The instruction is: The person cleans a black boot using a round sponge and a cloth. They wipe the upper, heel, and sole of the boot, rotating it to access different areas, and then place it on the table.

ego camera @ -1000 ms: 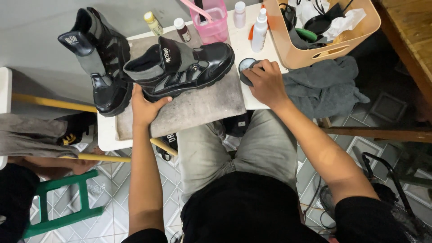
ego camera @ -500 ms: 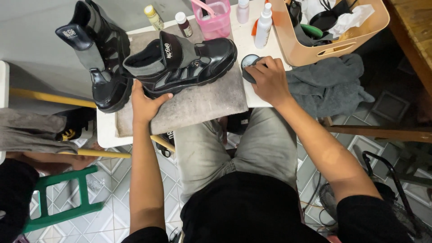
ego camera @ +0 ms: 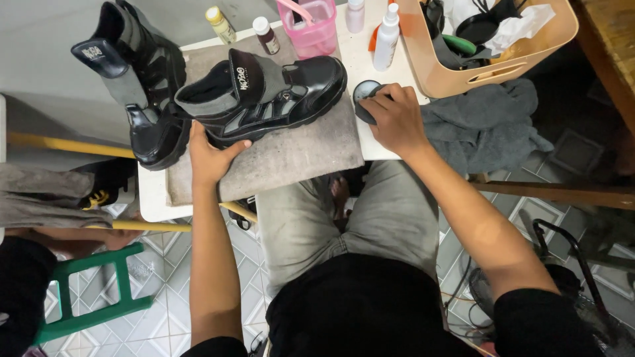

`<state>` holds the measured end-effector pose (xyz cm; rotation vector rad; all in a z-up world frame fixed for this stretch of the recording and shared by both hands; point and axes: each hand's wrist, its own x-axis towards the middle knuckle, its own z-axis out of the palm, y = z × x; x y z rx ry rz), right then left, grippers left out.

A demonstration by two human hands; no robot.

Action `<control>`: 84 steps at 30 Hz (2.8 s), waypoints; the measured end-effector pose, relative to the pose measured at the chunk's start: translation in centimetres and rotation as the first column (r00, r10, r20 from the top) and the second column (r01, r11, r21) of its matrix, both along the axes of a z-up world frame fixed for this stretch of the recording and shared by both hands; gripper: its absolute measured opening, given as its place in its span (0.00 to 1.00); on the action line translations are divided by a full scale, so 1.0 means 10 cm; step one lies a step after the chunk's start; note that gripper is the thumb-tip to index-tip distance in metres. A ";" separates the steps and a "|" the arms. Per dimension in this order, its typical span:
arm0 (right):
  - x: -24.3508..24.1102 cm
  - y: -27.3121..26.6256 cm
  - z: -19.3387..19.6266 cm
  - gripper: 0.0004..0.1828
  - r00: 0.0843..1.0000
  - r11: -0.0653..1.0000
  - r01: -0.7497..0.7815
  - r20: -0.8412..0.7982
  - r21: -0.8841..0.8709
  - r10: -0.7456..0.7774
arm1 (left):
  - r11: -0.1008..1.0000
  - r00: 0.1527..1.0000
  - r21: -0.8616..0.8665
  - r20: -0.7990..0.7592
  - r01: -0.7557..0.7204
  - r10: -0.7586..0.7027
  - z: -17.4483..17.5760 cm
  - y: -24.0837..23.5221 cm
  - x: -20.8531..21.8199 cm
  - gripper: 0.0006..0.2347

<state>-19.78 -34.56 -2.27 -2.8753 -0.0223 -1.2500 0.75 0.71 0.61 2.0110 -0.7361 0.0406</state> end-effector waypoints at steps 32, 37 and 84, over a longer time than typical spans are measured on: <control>-0.12 0.15 0.46 0.18 0.956 0.864 -0.293 0.149 0.409 0.253 | 0.998 0.980 0.021 0.190 0.061 -0.064 -0.12 0.03 0.08 0.32; -0.16 0.08 0.26 0.18 0.937 0.852 -0.334 0.237 0.402 0.256 | 0.997 0.979 0.016 0.188 0.080 -0.082 -0.12 0.03 0.07 0.32; -0.19 0.16 0.30 0.19 0.937 0.828 -0.303 0.308 0.472 0.167 | 0.896 0.881 0.154 0.177 0.416 -0.439 -0.02 -0.87 -0.99 0.11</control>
